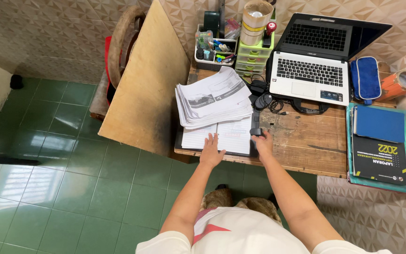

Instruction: The person organizes stationery items on a cluttered desk. They sort through loose papers, highlighters, and folders, then stack envelopes, notebooks, and books into neat piles.

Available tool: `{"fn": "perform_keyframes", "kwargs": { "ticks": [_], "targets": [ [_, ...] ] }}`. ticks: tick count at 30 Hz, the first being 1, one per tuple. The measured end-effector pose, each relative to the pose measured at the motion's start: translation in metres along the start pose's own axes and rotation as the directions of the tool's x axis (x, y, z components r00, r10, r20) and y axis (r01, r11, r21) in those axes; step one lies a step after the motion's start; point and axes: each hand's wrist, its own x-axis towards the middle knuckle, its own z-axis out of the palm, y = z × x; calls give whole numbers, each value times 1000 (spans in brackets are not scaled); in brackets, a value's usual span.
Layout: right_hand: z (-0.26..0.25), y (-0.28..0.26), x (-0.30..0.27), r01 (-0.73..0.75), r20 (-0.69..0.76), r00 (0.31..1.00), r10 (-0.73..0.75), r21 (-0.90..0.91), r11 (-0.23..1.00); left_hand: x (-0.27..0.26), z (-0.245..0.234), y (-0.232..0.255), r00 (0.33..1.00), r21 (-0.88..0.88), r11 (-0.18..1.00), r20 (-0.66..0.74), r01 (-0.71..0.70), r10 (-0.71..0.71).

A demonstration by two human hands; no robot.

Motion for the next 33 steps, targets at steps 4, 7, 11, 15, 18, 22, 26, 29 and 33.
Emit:
{"fn": "perform_keyframes", "kwargs": {
  "ticks": [4, 7, 11, 15, 18, 22, 26, 29, 33],
  "targets": [
    [-2, -3, 2, -15, 25, 1000, 12, 130, 991, -1, -6, 0, 1000, -10, 1000, 17, 1, -1],
    [-6, -3, 1, -3, 55, 998, -8, 195, 981, -2, -7, 0, 1000, -10, 1000, 29, 13, -13],
    [0, 1, -2, -75, 177, 983, 50, 140, 987, 2, -1, -3, 1000, 8, 1000, -3, -10, 10],
    [-2, 3, -5, -75, 261, 965, 22, 197, 978, -1, 3, -2, 999, 89, 996, -30, -26, 29],
    [-3, 1, -4, -145, 226, 970, 94, 222, 964, -5, 1, 0, 999, 146, 989, -32, -15, 20],
    [-16, 3, -8, -149, 269, 960, 78, 253, 956, -12, -5, 4, 998, 161, 986, -39, -42, 48],
    [-30, 4, -8, -195, 280, 954, 110, 293, 936, -13, -4, 9, 993, 129, 988, -61, -89, 97],
    [-45, 3, -8, -190, 290, 952, 97, 312, 931, -13, -1, 12, 985, 100, 987, -106, -129, 140],
    [-65, 3, -10, -202, 292, 950, 112, 299, 932, -11, 4, 15, 972, 41, 986, -160, -165, 169]
  ]
}}
